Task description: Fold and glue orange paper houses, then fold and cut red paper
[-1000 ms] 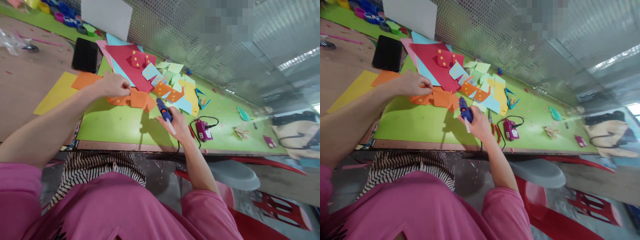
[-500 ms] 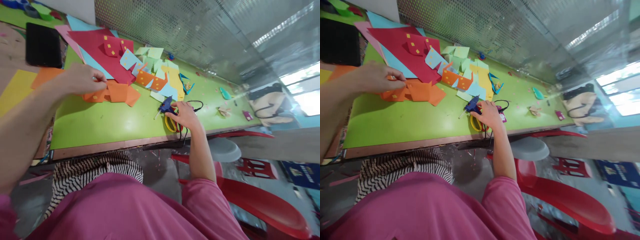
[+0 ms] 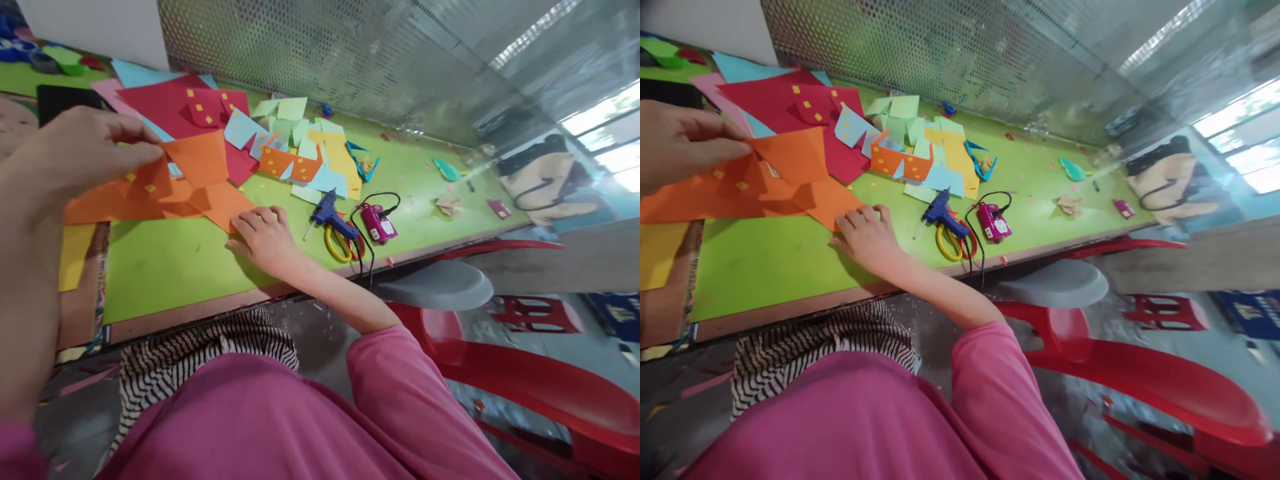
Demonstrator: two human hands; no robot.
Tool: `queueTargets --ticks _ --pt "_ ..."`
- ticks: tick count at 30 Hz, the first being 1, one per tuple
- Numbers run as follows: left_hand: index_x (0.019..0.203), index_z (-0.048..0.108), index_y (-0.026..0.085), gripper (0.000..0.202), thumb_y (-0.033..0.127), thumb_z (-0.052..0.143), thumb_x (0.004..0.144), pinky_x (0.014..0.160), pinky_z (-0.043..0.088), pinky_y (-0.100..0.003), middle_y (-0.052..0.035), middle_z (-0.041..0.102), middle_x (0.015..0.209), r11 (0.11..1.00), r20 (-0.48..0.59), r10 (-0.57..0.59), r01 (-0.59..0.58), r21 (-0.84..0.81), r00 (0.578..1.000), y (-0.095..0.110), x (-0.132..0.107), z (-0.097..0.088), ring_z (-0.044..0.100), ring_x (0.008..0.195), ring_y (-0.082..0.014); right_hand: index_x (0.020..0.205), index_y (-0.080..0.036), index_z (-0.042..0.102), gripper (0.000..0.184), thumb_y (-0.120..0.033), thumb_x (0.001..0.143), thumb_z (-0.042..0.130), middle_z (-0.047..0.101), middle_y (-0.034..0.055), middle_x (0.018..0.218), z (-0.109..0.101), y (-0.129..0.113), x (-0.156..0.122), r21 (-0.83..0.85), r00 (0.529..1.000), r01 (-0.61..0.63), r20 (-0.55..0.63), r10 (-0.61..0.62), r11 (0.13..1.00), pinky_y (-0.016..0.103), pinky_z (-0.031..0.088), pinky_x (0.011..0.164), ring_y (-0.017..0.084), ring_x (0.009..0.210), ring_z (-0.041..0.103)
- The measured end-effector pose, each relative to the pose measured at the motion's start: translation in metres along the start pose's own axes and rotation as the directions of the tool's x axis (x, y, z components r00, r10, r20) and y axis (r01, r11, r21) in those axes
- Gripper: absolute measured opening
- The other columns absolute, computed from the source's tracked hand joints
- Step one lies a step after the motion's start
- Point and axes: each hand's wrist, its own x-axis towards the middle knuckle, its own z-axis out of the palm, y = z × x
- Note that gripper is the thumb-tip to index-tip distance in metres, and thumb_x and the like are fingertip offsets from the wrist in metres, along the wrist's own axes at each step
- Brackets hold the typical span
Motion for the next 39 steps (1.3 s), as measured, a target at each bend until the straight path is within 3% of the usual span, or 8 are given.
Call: queueTargets --ticks 4,8,12,15,21,28,36,39 --pt "0.112 0.074 0.022 0.073 0.072 0.033 0.077 0.08 0.045 -0.034 0.0028 0.072 0.08 0.99 -0.05 0.036 -0.042 -0.134 0.998 0.0 0.0 0.002 0.061 0.087 -0.0206 0.117 -0.02 0.074 0.038 -0.038 0.111 0.041 0.077 0.0107 0.113 -0.005 -0.015 0.0 0.027 0.998 0.064 0.003 -0.065 0.998 0.047 0.031 0.108 0.029 0.117 0.057" --pt "0.105 0.074 0.02 0.065 0.067 0.036 0.08 0.079 0.045 -0.033 -0.0018 0.074 0.082 0.987 0.001 0.054 -0.053 -0.154 0.999 0.008 -0.001 0.0 0.057 0.083 -0.0178 0.11 -0.023 0.074 0.027 -0.035 0.108 0.05 0.076 0.0051 0.109 -0.013 0.013 0.018 0.258 0.996 0.09 -0.012 -0.09 0.962 0.037 0.04 0.098 0.022 0.105 0.061" --pt "0.11 0.071 0.017 0.059 0.057 0.034 0.085 0.081 0.043 -0.033 -0.0049 0.075 0.092 0.99 0.083 0.069 -0.058 -0.13 0.994 0.015 -0.004 -0.001 0.056 0.084 -0.0175 0.105 -0.019 0.074 0.017 -0.022 0.1 0.058 0.071 0.0097 0.111 -0.017 0.061 0.051 0.288 0.973 -0.191 -0.073 0.221 0.938 0.035 0.045 0.09 0.023 0.102 0.061" --pt "0.11 0.072 0.016 0.056 0.051 0.04 0.08 0.08 0.041 -0.032 -0.0047 0.073 0.09 0.987 0.086 0.062 -0.048 -0.152 0.994 0.016 -0.002 0.002 0.056 0.084 -0.0179 0.108 -0.017 0.076 0.02 -0.018 0.096 0.06 0.069 0.0116 0.114 -0.015 0.079 0.071 0.252 0.967 -0.237 -0.029 0.252 0.938 0.037 0.045 0.093 0.025 0.106 0.062" --pt "0.102 0.074 0.018 0.048 0.049 0.049 0.074 0.073 0.038 -0.029 -0.0008 0.067 0.079 0.962 0.07 0.097 -0.075 -0.262 0.993 0.011 0.003 0.01 0.055 0.078 -0.0168 0.107 -0.016 0.079 0.023 -0.016 0.09 0.065 0.072 0.0107 0.116 -0.009 0.08 0.083 0.258 0.981 -0.196 0.048 0.19 0.946 0.037 0.047 0.097 0.025 0.108 0.065" --pt "0.103 0.074 0.017 0.044 0.043 0.05 0.077 0.075 0.039 -0.028 -0.001 0.066 0.08 0.964 0.082 0.087 -0.063 -0.258 0.993 0.02 -0.004 0.006 0.057 0.082 -0.018 0.108 -0.014 0.078 0.023 -0.02 0.088 0.068 0.078 0.0104 0.111 -0.02 0.088 0.094 0.294 0.954 -0.269 0.214 0.212 0.917 0.033 0.048 0.09 0.023 0.101 0.069" --pt "0.103 0.074 0.016 0.041 0.04 0.05 0.079 0.077 0.04 -0.026 -0.001 0.069 0.082 0.96 0.064 0.132 -0.112 -0.256 0.989 0.021 -0.005 0.006 0.056 0.085 -0.0177 0.106 -0.014 0.076 0.019 -0.019 0.09 0.067 0.078 0.0119 0.111 -0.029 0.082 0.099 0.149 0.911 -0.315 0.325 0.254 0.937 0.03 0.045 0.08 0.023 0.097 0.069" --pt "0.102 0.075 0.017 0.041 0.04 0.051 0.079 0.075 0.04 -0.026 -0.0005 0.068 0.079 0.958 0.061 0.144 -0.123 -0.259 0.988 0.019 -0.004 0.007 0.054 0.081 -0.0171 0.104 -0.014 0.074 0.017 -0.018 0.092 0.063 0.077 0.0128 0.108 -0.028 0.076 0.094 0.122 0.917 -0.307 0.304 0.259 0.944 0.031 0.044 0.078 0.023 0.094 0.068"
